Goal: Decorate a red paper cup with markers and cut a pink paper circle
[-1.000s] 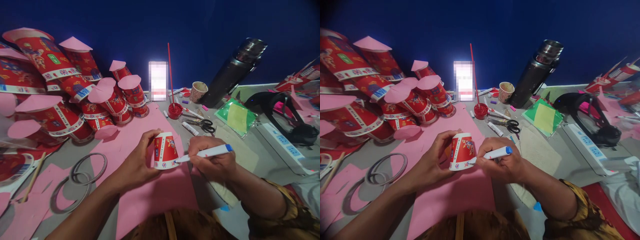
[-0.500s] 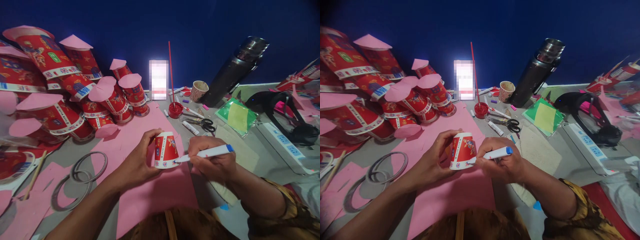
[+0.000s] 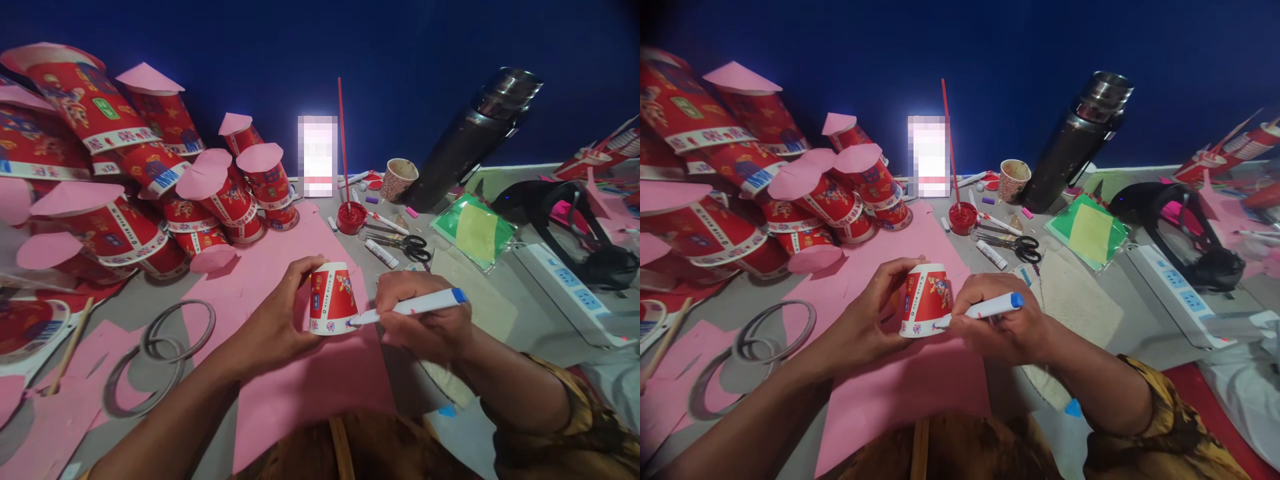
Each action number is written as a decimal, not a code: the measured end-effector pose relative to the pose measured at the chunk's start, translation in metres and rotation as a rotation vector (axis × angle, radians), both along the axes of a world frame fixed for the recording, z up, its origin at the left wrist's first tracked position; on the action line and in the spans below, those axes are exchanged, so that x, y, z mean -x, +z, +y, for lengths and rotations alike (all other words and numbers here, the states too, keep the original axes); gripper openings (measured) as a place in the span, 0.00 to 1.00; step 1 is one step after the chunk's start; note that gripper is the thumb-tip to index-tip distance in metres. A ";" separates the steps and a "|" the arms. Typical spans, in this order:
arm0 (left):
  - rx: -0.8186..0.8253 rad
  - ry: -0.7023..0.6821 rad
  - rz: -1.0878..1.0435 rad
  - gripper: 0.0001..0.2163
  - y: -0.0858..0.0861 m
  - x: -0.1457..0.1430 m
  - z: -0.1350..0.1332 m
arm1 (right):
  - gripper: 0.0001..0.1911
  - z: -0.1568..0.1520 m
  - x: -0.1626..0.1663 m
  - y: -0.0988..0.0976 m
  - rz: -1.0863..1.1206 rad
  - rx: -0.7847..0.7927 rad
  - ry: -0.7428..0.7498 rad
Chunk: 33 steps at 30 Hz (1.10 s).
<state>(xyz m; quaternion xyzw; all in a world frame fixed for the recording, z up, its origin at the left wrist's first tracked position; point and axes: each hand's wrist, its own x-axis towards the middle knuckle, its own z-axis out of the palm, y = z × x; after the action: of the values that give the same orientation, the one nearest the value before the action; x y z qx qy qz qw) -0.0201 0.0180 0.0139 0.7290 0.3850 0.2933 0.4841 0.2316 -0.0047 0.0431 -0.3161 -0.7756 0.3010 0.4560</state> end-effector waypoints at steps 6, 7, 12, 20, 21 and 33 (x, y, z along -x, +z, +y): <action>0.001 -0.004 -0.004 0.40 -0.003 0.001 0.000 | 0.05 -0.001 -0.001 0.000 -0.015 0.000 0.007; 0.003 -0.009 -0.005 0.40 -0.003 0.001 0.001 | 0.05 -0.001 -0.001 0.001 -0.025 -0.004 0.013; 0.006 -0.010 -0.024 0.40 -0.003 0.001 0.001 | 0.07 0.000 0.000 0.002 -0.051 0.001 -0.006; 0.000 -0.001 -0.011 0.40 -0.003 0.000 0.001 | 0.07 0.000 -0.002 0.002 -0.015 0.007 -0.004; -0.006 -0.003 -0.013 0.40 -0.003 0.000 0.001 | 0.07 0.000 -0.001 0.003 -0.026 0.010 0.002; -0.018 -0.018 -0.018 0.40 -0.005 0.001 0.002 | 0.07 0.001 -0.002 0.003 -0.032 0.006 -0.001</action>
<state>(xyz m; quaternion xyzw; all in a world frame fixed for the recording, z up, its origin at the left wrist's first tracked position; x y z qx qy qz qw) -0.0214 0.0201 0.0090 0.7341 0.3712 0.2988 0.4837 0.2339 -0.0032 0.0466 -0.3228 -0.7818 0.2979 0.4426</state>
